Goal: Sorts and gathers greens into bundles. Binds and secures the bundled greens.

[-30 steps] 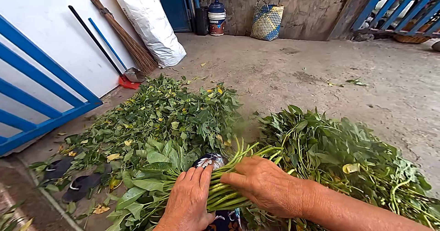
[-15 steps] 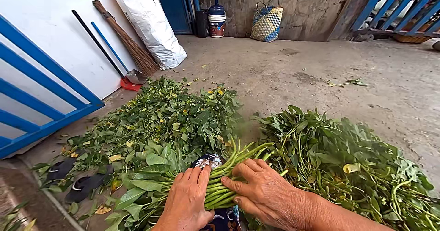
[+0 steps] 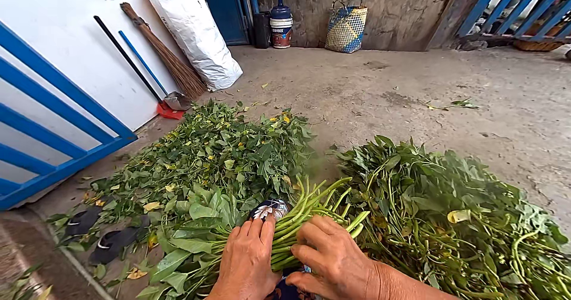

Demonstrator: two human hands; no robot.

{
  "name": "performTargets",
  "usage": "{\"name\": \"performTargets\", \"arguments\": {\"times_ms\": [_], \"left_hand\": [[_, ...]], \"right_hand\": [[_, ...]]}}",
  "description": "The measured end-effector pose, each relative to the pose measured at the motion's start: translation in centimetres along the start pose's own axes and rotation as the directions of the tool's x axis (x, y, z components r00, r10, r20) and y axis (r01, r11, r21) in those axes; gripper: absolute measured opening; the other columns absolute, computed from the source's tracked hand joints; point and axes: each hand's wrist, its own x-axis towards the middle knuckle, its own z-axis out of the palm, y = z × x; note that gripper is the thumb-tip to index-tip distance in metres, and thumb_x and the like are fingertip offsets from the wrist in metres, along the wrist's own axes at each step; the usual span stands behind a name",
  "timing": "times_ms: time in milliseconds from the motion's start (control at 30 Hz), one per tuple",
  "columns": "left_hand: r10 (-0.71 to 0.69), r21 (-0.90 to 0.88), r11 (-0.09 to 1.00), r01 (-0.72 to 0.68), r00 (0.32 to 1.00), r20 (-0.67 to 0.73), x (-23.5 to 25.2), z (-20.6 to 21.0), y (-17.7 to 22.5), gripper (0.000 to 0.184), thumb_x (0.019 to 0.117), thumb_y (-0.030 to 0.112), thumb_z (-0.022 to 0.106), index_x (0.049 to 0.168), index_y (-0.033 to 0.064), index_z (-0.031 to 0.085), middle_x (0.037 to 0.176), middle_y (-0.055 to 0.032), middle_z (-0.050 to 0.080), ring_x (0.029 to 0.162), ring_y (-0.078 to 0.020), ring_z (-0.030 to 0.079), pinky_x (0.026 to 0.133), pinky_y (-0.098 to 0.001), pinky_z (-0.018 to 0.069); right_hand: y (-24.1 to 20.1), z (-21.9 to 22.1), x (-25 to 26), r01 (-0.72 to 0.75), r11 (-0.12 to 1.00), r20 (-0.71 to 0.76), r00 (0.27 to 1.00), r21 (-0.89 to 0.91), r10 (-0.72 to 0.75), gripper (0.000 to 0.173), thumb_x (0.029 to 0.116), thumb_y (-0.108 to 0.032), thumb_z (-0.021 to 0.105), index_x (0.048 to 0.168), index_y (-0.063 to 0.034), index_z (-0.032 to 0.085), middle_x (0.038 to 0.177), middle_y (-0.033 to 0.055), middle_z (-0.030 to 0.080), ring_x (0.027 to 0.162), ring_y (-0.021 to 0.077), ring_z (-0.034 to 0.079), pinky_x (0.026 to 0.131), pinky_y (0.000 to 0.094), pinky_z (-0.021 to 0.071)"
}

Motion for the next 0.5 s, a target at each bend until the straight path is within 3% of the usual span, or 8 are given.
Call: {"name": "performTargets", "arguments": {"times_ms": [33, 67, 100, 167, 233, 367, 433, 500], "left_hand": [[0.011, 0.009, 1.000, -0.011, 1.000, -0.023, -0.1, 0.1, 0.1, 0.088, 0.0431, 0.052, 0.083, 0.117, 0.0049, 0.070, 0.088, -0.0097, 0.070, 0.076, -0.0297, 0.069, 0.061, -0.0442, 0.0548], [0.027, 0.022, 0.999, -0.026, 0.998, -0.054, -0.3, 0.2, 0.3, 0.085, 0.0440, 0.051, 0.082, 0.114, 0.0048, 0.070, 0.085, -0.0092, 0.069, 0.074, -0.0288, 0.068, 0.059, -0.0432, 0.0531], [0.042, 0.037, 0.999, -0.039, 0.996, -0.085, -0.5, 0.2, 0.5, 0.081, 0.0461, 0.051, 0.081, 0.112, 0.0044, 0.071, 0.084, -0.0090, 0.068, 0.072, -0.0282, 0.066, 0.059, -0.0424, 0.0519], [0.048, 0.072, 0.997, -0.038, 0.990, -0.136, -1.2, 0.4, 1.1, 0.075, 0.0539, 0.050, 0.080, 0.114, 0.0049, 0.071, 0.085, -0.0087, 0.068, 0.074, -0.0278, 0.066, 0.064, -0.0430, 0.0520], [0.026, 0.097, 0.995, -0.008, 0.983, -0.180, -1.8, 0.6, 1.5, 0.073, 0.0580, 0.050, 0.078, 0.115, 0.0057, 0.072, 0.086, -0.0093, 0.069, 0.075, -0.0283, 0.066, 0.069, -0.0439, 0.0526], [-0.036, 0.101, 0.993, 0.058, 0.979, -0.203, -2.5, 0.9, 1.8, 0.073, 0.0623, 0.053, 0.078, 0.117, 0.0061, 0.072, 0.089, -0.0086, 0.070, 0.077, -0.0277, 0.067, 0.072, -0.0431, 0.0533], [-0.032, 0.088, 0.995, 0.048, 0.985, -0.170, -2.5, 0.8, 1.7, 0.076, 0.0582, 0.051, 0.080, 0.119, 0.0057, 0.072, 0.089, -0.0082, 0.070, 0.078, -0.0275, 0.067, 0.072, -0.0434, 0.0536], [-0.014, 0.093, 0.995, 0.029, 0.988, -0.152, -2.3, 0.7, 1.4, 0.077, 0.0536, 0.051, 0.080, 0.116, 0.0069, 0.073, 0.088, -0.0072, 0.070, 0.077, -0.0265, 0.067, 0.070, -0.0426, 0.0533]], "right_hand": [[0.3, -0.6, 1.1, -0.002, 1.000, 0.082, 0.997, -0.022, 0.004, 0.051, 0.0859, -0.064, 0.069, 0.101, -0.0147, 0.066, 0.108, 0.0073, 0.066, 0.106, 0.0257, 0.063, 0.087, 0.0416, 0.0531], [0.6, -1.2, 2.1, -0.026, 0.999, 0.214, 0.976, -0.027, 0.031, 0.070, 0.0749, -0.068, 0.076, 0.118, -0.0133, 0.062, 0.126, 0.0092, 0.065, 0.125, 0.0281, 0.060, 0.103, 0.0471, 0.0501], [1.1, -1.6, 3.1, -0.072, 0.997, 0.379, 0.922, -0.019, 0.074, 0.095, 0.0653, -0.067, 0.084, 0.137, -0.0119, 0.054, 0.141, 0.0114, 0.060, 0.139, 0.0304, 0.051, 0.117, 0.0536, 0.0392], [2.3, -2.2, 4.8, -0.159, 0.986, 0.690, 0.710, -0.038, 0.141, 0.119, 0.0619, -0.065, 0.089, 0.154, -0.0082, 0.038, 0.143, 0.0173, 0.056, 0.141, 0.0351, 0.048, 0.125, 0.0630, 0.0153], [3.2, -2.1, 5.4, -0.196, 0.980, 0.814, 0.562, -0.041, 0.146, 0.114, 0.0664, -0.069, 0.085, 0.149, -0.0042, 0.041, 0.133, 0.0206, 0.060, 0.130, 0.0377, 0.055, 0.123, 0.0666, 0.0152], [3.8, -1.2, 4.4, -0.220, 0.974, 0.780, 0.618, 0.050, 0.100, 0.086, 0.0690, -0.075, 0.076, 0.115, -0.0047, 0.058, 0.105, 0.0153, 0.064, 0.104, 0.0340, 0.063, 0.100, 0.0575, 0.0432], [4.3, -0.7, 4.4, -0.279, 0.955, 0.798, 0.596, 0.100, 0.091, 0.081, 0.0712, -0.073, 0.076, 0.112, -0.0043, 0.059, 0.103, 0.0152, 0.064, 0.103, 0.0337, 0.062, 0.096, 0.0573, 0.0437], [4.0, -0.6, 4.1, -0.279, 0.956, 0.773, 0.624, 0.087, 0.112, 0.081, 0.0726, -0.069, 0.078, 0.121, -0.0059, 0.060, 0.110, 0.0160, 0.065, 0.110, 0.0345, 0.062, 0.102, 0.0612, 0.0400]]}}
